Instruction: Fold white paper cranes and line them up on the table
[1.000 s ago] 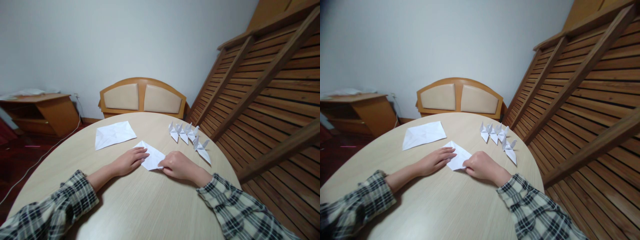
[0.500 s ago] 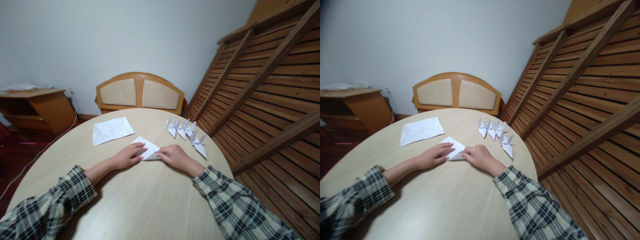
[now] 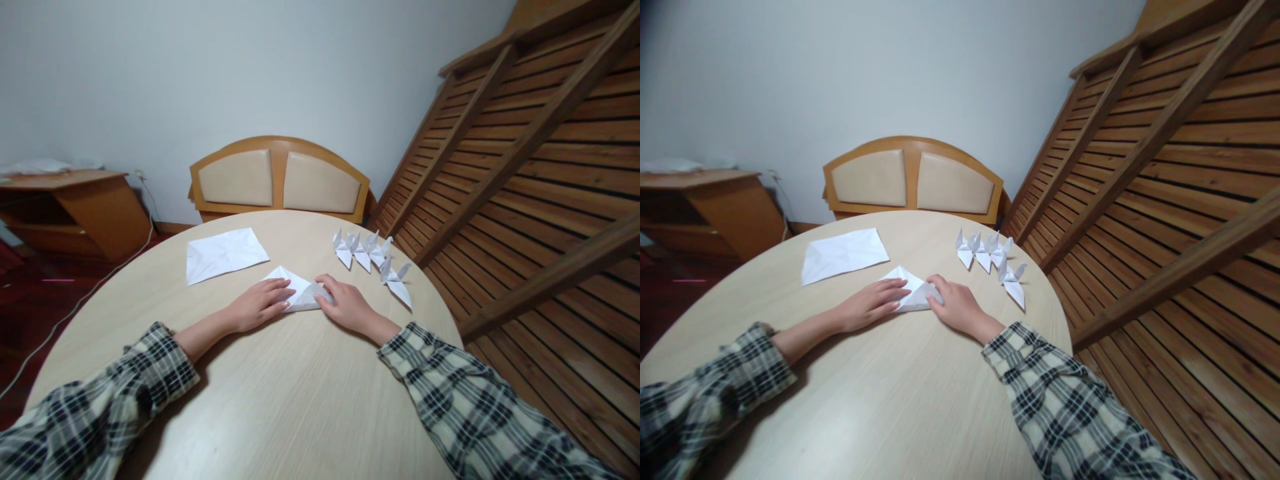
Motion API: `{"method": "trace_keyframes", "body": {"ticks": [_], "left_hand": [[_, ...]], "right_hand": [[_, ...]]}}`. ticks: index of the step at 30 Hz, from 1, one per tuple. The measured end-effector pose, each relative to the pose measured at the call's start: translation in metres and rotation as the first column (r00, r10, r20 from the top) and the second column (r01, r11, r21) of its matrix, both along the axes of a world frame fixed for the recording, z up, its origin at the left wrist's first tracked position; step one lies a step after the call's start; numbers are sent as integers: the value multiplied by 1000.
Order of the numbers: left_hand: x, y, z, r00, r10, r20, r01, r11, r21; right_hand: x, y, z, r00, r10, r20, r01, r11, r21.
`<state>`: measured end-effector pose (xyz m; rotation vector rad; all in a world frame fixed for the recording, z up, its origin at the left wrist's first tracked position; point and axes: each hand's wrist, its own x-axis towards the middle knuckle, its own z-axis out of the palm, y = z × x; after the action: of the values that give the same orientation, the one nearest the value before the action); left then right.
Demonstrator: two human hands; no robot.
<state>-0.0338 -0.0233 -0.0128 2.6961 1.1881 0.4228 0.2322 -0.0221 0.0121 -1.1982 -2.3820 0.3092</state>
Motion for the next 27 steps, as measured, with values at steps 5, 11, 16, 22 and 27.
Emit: {"method": "trace_keyframes", "body": {"ticks": [5,11,16,22,27], "left_hand": [[5,-3,3,1000,27,-7,-27,1000,5],[4,-1,1,1000,25,-13,-24,1000,15],[2,2,-2,1000,11,9,-11,1000,25],[1,3,-4,999,-16,30,16,1000,15],[0,3,-5,999,-42,2,42,999,30]], "right_hand": [[2,3,-5,999,0,-37,0,1000,-3],[4,8,-13,997,30,-66,-28,999,28],[1,12,-19,998,37,-48,-35,998,56],[-2,13,-17,999,-9,33,7,998,66],[-3,12,-16,996,-53,75,48,997,68]]}}
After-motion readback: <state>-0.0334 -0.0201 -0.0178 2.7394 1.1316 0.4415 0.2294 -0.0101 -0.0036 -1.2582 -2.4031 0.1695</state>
